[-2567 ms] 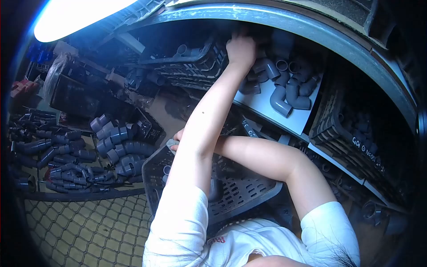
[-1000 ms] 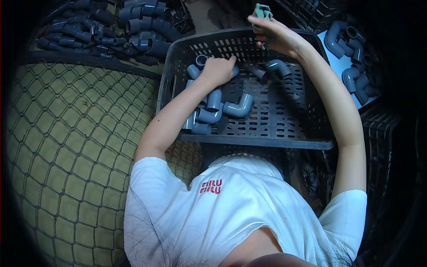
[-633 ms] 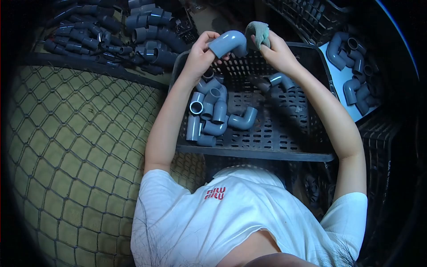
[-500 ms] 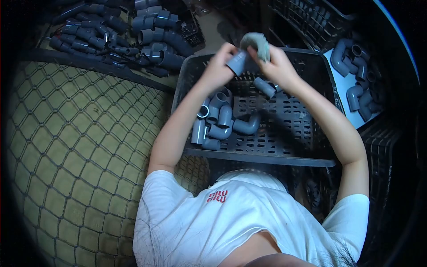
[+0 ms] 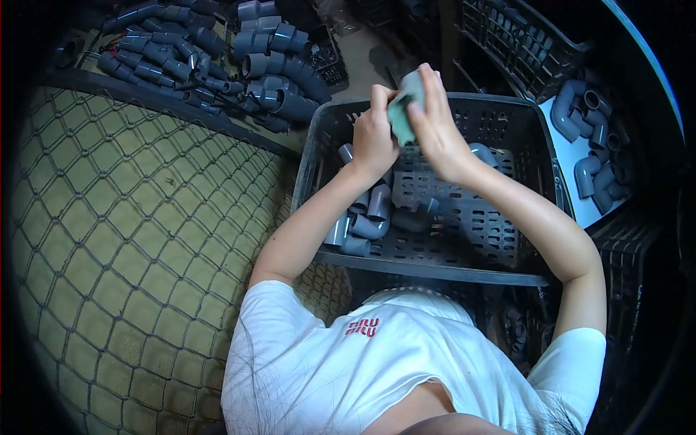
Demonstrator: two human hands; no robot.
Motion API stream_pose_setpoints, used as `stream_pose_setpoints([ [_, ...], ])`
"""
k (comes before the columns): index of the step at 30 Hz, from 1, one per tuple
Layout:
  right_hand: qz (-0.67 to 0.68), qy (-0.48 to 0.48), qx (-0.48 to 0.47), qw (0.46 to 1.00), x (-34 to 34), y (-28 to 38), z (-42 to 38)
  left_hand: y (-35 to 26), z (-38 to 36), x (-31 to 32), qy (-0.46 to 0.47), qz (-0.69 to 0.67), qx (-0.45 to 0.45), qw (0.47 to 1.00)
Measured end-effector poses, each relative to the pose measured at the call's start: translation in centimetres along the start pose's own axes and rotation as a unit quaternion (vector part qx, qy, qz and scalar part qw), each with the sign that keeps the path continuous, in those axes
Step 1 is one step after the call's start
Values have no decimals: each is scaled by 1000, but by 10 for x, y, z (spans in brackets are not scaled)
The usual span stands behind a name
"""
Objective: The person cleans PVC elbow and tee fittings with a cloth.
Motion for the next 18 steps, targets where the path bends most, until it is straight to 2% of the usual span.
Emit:
stream_pose_setpoints([
  [2,72,-1,15,997,-6,-1,-3,-17,1,-3,-32,50,71,996],
  [4,54,-12,-4,998,-4,9,-9,-22,4,-7,-37,64,102,992],
  [6,40,-21,-23,999,-4,19,-14,-14,7,-8,-4,3,3,1000],
  [8,-98,78,-107,986,6,37,-16,-14,4,-7,-3,7,2,1000],
  [9,-98,77,-108,986,6,35,-12,-14,3,-5,-1,9,3,1000],
  [11,-58,-36,-97,993,-11,26,1,-16,3,-3,6,11,7,1000],
  [12,-38,-92,-91,991,-19,23,1,-24,1,-4,2,48,40,998],
  [15,16,-92,-55,994,-19,19,-5,-39,0,-6,-16,129,142,981],
  [16,44,-93,-38,994,-19,18,-6,-40,2,-6,-17,131,144,981],
  [17,-11,-110,-78,991,-17,27,-9,-39,2,-7,-16,104,106,989],
  [18,-10,-112,-77,991,-16,31,-12,-37,2,-8,-14,76,66,995],
])
Point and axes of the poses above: each hand's wrist, its own z-axis towards the middle knuckle, its own x-axis out of the palm, y = z × x, the point moved 6 cm from there along z, towards the middle knuckle, and after that the axes turned 6 degrees about y, right-handed, at the moved point
